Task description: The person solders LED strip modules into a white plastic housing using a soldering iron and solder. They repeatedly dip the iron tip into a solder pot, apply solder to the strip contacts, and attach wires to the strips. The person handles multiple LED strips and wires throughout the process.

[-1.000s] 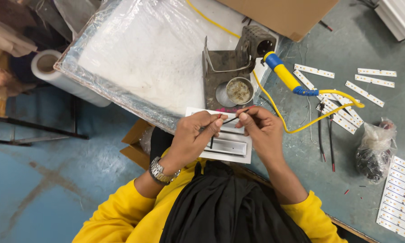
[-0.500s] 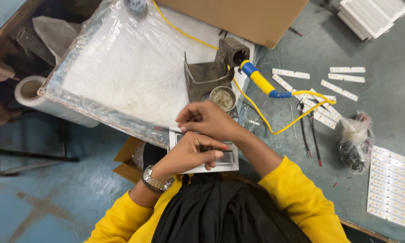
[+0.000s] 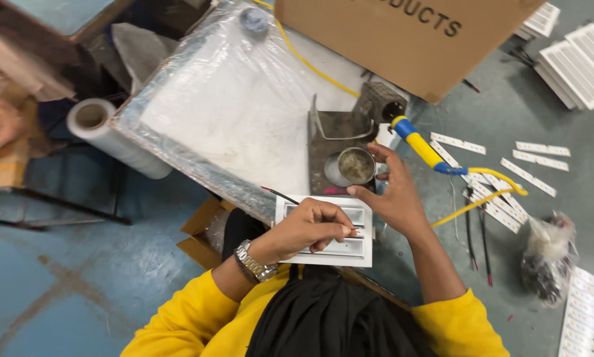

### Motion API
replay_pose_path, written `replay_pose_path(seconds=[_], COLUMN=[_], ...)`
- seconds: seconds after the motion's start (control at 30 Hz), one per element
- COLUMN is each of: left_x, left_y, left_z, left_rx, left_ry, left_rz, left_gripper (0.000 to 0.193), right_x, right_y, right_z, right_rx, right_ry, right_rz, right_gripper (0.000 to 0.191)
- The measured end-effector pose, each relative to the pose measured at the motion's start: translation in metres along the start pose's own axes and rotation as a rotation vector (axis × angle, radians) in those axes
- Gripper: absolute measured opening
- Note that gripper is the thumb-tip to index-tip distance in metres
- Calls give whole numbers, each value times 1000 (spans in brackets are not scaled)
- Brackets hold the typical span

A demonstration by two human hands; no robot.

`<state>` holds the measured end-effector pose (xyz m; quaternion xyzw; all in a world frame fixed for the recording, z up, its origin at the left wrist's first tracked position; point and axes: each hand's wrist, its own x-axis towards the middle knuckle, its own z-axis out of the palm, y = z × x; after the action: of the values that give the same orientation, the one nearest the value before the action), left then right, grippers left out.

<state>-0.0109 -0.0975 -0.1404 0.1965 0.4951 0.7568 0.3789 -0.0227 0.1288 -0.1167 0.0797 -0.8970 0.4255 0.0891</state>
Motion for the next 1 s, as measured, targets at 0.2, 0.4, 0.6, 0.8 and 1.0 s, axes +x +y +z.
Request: replay_pose_path(seconds=[0.2,0.4,0.6,0.8,1.0], left_x=[-3,-5,-9,-9,-11], left_y=[9,6,8,10,6], left_z=[9,12,12,13,8], left_rx=[65,244,313,292,265], left_ry=[-60,-30,-33,-49,-71], left_rz=[44,135,99,41,28], left_gripper=[31,28,33,33,40], right_x=[7,7,9,13,7], right_y=[1,-1,-9,-22,-18], right_z=[3,7,11,9,5], right_rx=[-29,-74,-144,-148,-153], right_ry=[-31,-48,-28,-54,-1], right_rz=[12,60,14,27,37], right_gripper=[94,90,90,88,86])
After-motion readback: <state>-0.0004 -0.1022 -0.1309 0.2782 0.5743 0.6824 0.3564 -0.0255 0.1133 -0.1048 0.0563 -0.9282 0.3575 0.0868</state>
